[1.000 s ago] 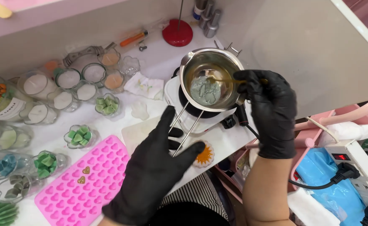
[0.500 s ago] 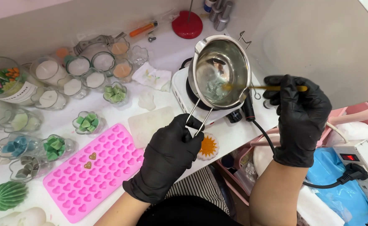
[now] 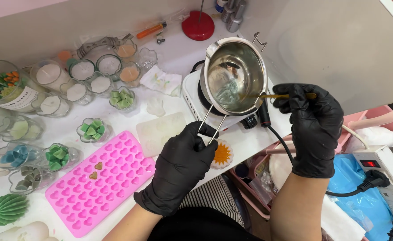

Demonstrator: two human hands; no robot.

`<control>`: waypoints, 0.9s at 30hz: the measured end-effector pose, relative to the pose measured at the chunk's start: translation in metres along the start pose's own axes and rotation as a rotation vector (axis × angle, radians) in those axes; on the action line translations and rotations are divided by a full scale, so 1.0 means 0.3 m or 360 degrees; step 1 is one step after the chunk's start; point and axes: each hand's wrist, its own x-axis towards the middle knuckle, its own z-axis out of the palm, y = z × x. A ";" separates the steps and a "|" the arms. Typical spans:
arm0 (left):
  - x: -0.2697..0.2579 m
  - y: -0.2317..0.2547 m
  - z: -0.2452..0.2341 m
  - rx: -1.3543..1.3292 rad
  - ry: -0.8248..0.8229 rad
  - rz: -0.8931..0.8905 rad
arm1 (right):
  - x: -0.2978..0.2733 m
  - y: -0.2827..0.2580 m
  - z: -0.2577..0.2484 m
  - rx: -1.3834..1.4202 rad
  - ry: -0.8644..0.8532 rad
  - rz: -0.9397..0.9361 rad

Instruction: The recorder is melting wax in a small pot, pouring it into silicone molds, and cleaning tools during candle production.

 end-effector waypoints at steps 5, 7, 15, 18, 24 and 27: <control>-0.005 0.003 0.001 0.0133 0.0047 0.0059 | -0.009 -0.002 0.020 0.0137 0.0000 -0.0087; -0.002 -0.015 0.005 0.0152 0.0069 0.0106 | -0.012 -0.007 0.031 0.0132 -0.0010 -0.0088; 0.007 -0.059 0.016 0.0288 0.0181 0.0383 | -0.014 0.011 0.040 0.0012 -0.0033 -0.0232; 0.008 -0.059 0.016 0.0278 0.0152 0.0312 | -0.019 0.013 0.031 0.0067 -0.0049 -0.0239; 0.009 -0.057 0.013 0.0256 0.0117 0.0323 | -0.022 0.025 -0.002 0.0105 0.0033 -0.0109; 0.016 -0.032 0.011 -0.0005 0.0002 0.0090 | -0.011 -0.007 -0.001 0.0023 0.0093 0.0026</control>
